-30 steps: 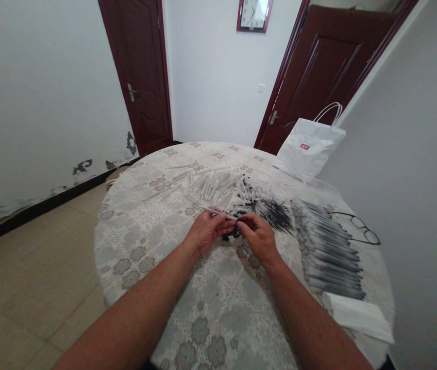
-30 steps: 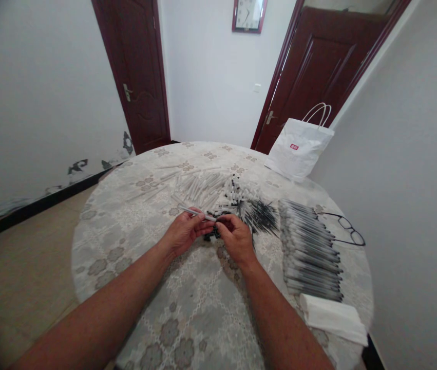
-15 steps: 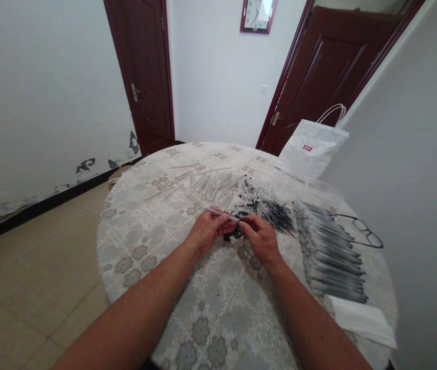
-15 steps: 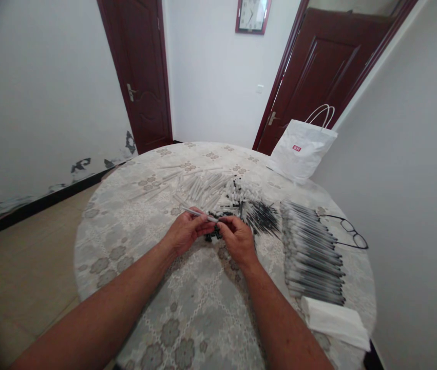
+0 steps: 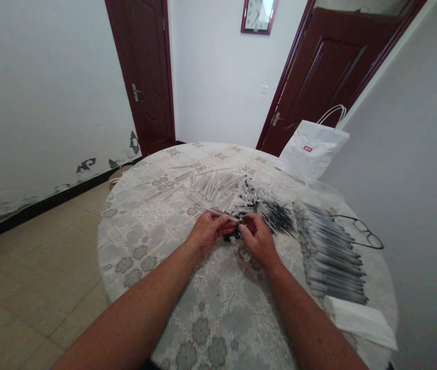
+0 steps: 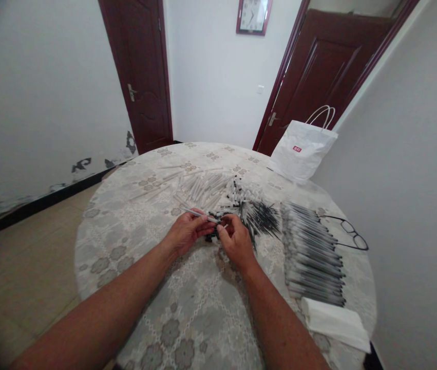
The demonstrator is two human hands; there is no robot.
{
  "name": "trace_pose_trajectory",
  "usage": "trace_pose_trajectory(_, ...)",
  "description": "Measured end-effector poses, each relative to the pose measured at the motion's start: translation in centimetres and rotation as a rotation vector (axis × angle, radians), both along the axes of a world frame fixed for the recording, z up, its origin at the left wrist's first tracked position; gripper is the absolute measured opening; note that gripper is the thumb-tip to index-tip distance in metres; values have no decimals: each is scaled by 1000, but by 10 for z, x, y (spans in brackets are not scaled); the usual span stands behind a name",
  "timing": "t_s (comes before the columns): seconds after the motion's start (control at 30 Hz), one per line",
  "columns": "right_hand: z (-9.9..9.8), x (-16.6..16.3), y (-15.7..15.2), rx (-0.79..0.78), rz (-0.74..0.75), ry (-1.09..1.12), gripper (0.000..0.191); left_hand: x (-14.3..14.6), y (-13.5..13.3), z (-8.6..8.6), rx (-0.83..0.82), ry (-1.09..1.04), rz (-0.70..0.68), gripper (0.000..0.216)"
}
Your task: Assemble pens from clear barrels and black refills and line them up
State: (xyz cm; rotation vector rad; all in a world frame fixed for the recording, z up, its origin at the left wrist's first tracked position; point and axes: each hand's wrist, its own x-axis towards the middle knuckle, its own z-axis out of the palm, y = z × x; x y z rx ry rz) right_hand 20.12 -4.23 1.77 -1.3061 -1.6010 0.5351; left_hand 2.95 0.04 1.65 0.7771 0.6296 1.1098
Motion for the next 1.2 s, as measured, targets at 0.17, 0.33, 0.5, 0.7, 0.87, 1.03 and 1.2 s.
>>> trace_pose_trajectory(0.17, 3, 0, -1, 0, -2, -102, 22, -1, 0, -1, 4, 0, -37, 31)
trace_pose_trajectory(0.33, 3, 1, -1, -54, 25, -134, 38, 0, -2, 0, 18, 16, -80, 30)
trace_pose_trajectory(0.5, -2, 2, 0, -66, 15, -54, 33, 1, -3, 0, 12, 18, -53, 30)
trace_pose_trajectory(0.7, 0, 2, -2, 24, 10, -131, 23, 1, -3, -1, 16, 5, -51, 29)
trace_pose_trajectory(0.87, 2, 3, -2, -8, 22, -215, 32, 1, -5, 2, 9, 17, -69, 30)
trace_pose_trajectory(1.03, -2, 4, -1, -15, 7, -193, 40, 2, -7, 3, -1, 20, -61, 31)
trace_pose_trajectory(1.2, -1, 3, -3, 56, -22, -135, 22, 2, -5, 1, 7, 10, -60, 31)
